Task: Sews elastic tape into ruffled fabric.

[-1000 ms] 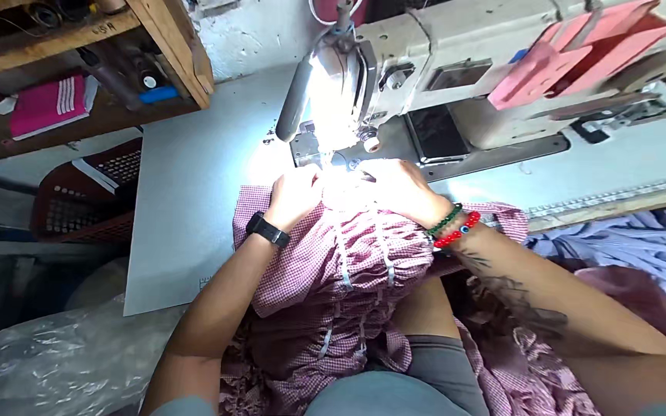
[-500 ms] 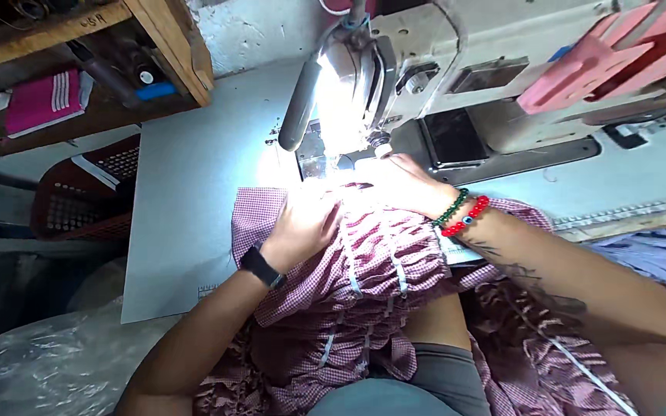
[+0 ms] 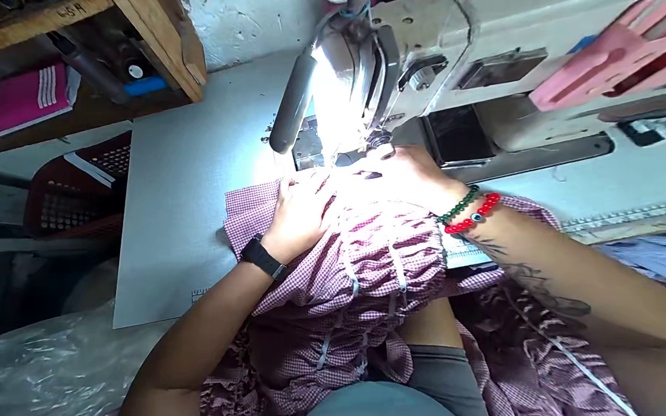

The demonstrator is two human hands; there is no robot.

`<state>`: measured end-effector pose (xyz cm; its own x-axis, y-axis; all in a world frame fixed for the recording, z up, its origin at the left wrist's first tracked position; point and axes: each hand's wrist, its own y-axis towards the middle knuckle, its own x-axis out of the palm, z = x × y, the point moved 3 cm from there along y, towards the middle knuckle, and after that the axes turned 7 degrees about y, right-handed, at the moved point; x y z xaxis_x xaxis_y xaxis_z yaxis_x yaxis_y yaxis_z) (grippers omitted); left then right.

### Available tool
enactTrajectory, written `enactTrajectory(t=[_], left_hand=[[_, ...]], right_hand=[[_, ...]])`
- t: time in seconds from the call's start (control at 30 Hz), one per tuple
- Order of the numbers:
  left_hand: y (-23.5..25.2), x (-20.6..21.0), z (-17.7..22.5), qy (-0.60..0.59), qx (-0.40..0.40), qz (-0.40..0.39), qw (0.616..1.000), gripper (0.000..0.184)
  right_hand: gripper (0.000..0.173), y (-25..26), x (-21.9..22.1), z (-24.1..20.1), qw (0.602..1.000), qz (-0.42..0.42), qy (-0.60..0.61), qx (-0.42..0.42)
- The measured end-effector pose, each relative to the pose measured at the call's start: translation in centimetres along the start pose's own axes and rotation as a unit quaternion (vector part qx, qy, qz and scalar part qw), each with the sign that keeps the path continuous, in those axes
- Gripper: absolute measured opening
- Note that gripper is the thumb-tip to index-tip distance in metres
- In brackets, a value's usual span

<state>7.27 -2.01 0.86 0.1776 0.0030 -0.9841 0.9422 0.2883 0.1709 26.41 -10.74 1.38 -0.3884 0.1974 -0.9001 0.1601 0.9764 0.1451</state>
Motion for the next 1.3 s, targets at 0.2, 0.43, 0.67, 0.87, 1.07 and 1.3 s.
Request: enactTrajectory(t=[0.2,0.43,0.67,0.87,1.07,1.3], left_hand=[[-0.2,-0.1,0.1,-0.004,-0.007,0.0,1.0,0.046],[-0.3,0.3,0.3,-0.001,0.034,0.039,0.999,0.04],[-4.4,-0.5,4.5,-0.093,0.111,0.003,0.99,0.043],[-6.4,-0.3,6.3,-0.089,0.114,-0.001,0.989,0.047],[-5.9,-0.1,6.1,-0.094,0.113,0.013,0.989,0.046],[-4.8,-0.5,5.2,-0.098,0.113,0.033,0.988,0.043]], right_hand=[[0.022,-0.1,0.0,0.0,1.0,0.014,0.009,-0.01],[0.023,0.4,-0.7,-0.6,0.999,-0.03,-0.014,0.025],[0.027,-7.3,-0.5,-6.4,0.994,0.058,-0.095,0.012],[0.023,-9.4,1.2,-5.7,0.989,0.091,-0.11,0.043],[0.027,-8.3,0.8,-4.5,0.994,0.074,-0.07,0.044],[0.048,-3.8,0.7,-2.6,0.991,-0.006,-0.088,0.101]])
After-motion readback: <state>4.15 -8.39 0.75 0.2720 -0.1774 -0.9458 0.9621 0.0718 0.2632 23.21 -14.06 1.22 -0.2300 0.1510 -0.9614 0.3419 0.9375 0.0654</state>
